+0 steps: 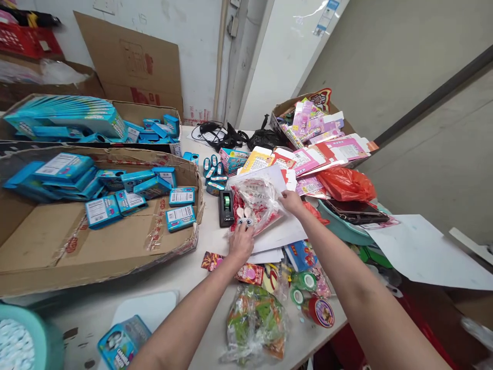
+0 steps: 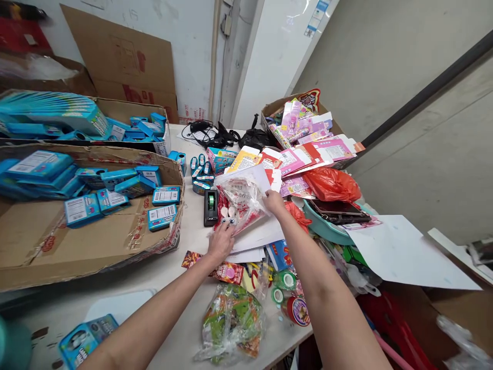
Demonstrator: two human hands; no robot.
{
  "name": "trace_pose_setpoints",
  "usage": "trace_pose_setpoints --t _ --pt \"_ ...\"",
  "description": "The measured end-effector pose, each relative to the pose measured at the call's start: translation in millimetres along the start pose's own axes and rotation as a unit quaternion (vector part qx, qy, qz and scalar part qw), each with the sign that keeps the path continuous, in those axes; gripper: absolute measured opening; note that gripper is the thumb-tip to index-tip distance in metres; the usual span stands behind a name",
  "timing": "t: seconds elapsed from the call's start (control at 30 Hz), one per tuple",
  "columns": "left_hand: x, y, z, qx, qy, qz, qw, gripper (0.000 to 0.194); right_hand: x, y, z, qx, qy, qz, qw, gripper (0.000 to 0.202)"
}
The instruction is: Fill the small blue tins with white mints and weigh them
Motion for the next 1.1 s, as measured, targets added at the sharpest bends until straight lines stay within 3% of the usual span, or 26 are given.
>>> trace_pose_setpoints --t 0.27,0.43,0.57,0.7,0.77,0.9,1.0,1.1 --pt "-1.2 -13 -3 -0.013 0.068 0.094 0.993 0.038 -18 -7 11 -0.023 -0.021 -0.074 0.997 0.013" --pt "2.6 -11 1 0.002 0.125 0.092 0.988 0.047 -18 -6 14 0.015 -0.032 -0.143 0.989 0.012" --pt "-17.3 14 11 0.044 0.225 0.097 0.968 0.066 -10 -4 14 0.077 -0.043 -0.202 0.975 0.007" --pt "-39.6 50 5 0.088 0.195 0.068 0.975 0.083 -5 -12 7 0.12 -0.046 -0.231 0.964 0.03" --pt "-44.7 54 -5 0.046 0.161 0.056 0.984 0.077 -8 -16 6 0.121 -0.036 -0.232 0.964 0.03" --pt "-46.0 40 -23 -0.055 0.127 0.059 0.989 0.049 -28 -15 17 0.088 0.025 -0.212 0.973 0.024" --pt "-48.7 29 -31 -0.063 0.14 0.072 0.985 0.037 -42 1 37 0.079 0.064 -0.12 0.988 0.032" --pt "-56.1 16 -35 -0.06 0.178 0.108 0.976 0.025 -42 18 53 0.08 0.031 -0.02 0.996 0.024"
Point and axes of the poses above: each hand's wrist, its own z-axis away from the middle knuckle, its own x-axis out of the palm, y = z × x, the point moved 5 cm from there along -z, towards the middle knuckle, and after that the axes turned 9 degrees about -z, right-handed, at the moved point
